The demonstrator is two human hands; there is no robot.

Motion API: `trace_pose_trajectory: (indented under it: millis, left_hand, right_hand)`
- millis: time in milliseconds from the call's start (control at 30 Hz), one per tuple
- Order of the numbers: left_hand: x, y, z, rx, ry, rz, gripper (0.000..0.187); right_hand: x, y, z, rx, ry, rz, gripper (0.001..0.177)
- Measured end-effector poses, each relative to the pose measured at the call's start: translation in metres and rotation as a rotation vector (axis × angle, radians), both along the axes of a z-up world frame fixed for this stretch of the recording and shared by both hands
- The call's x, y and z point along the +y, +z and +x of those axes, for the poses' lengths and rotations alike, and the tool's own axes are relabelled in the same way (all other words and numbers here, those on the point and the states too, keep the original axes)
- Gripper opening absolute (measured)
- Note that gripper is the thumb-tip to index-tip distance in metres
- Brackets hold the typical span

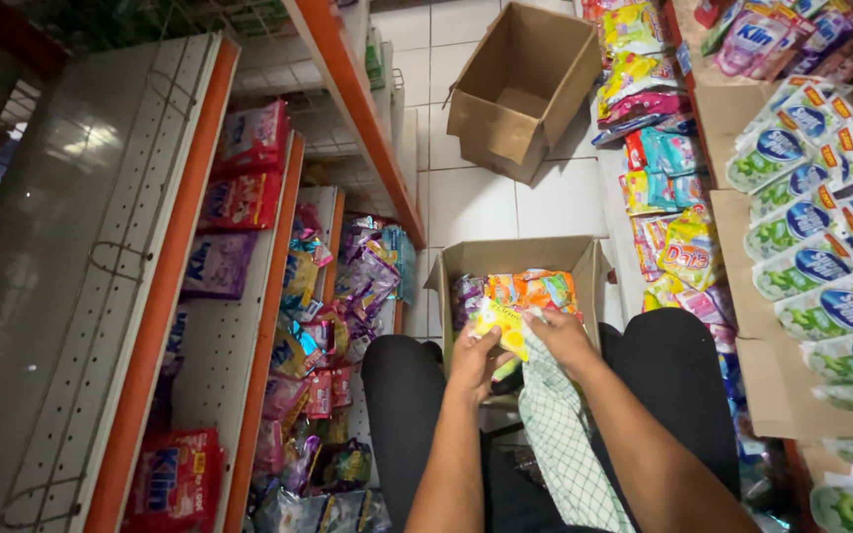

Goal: The person sits on the floor of a store aisle and uses a handheld barcode scanner to scan packages of food items taken from a cardboard box. After scanning, the person places the items onto the adjacent metal shelves.

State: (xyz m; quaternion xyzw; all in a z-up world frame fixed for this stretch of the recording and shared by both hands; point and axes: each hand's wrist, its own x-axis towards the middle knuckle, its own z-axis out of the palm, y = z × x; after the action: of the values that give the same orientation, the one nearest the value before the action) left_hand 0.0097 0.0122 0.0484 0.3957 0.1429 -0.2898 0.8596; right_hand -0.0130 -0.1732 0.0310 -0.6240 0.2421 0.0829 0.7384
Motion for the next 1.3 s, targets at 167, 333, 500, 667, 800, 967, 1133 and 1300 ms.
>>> trace_pose_trajectory:
  millis: [167,333,500,667,800,967,1133,1300]
  left_hand:
    - [-0.003,-0.014,-0.003,-0.001,-0.053,0.065,0.037]
    - [-0.002,-0.03,-0.005,-0.017,-0.065,0.226,0.029]
    - [-0.003,-0.041,-0.005,-0.029,-0.026,0.277,0.025]
    - [-0.004,-0.044,-0.004,-0.087,-0.005,0.365,0.024]
    - [-0.007,-0.038,-0.005,-0.089,-0.05,0.389,0.025]
    - [-0.007,-0.04,-0.009,-0.048,-0.043,0.337,0.025]
    - [-0.009,-0.049,-0.008,-0.104,-0.09,0.381,0.024]
    - [-0.01,-0.04,-0.008,-0.076,-0.189,0.555,0.024]
  right_hand:
    - [-0.003,0.005,0.001,-0.007,0.04,0.064,0.035]
    - [0.0,-0.006,-0.003,-0.009,0.147,-0.095,0.033]
    - [-0.007,-0.02,0.002,-0.045,-0.05,-0.351,0.032]
    - [-0.021,-0.015,0.008,-0.086,-0.082,0.054,0.033]
    - [-0.012,-0.015,0.0,-0.063,0.167,-0.161,0.039]
    - [-0.002,-0.034,-0.012,-0.179,0.147,-0.081,0.058]
    - [-0.005,-0.031,-0.014,0.004,0.221,-0.083,0.044]
    - [-0.005,-0.035,-0.013,0.002,0.143,-0.109,0.039]
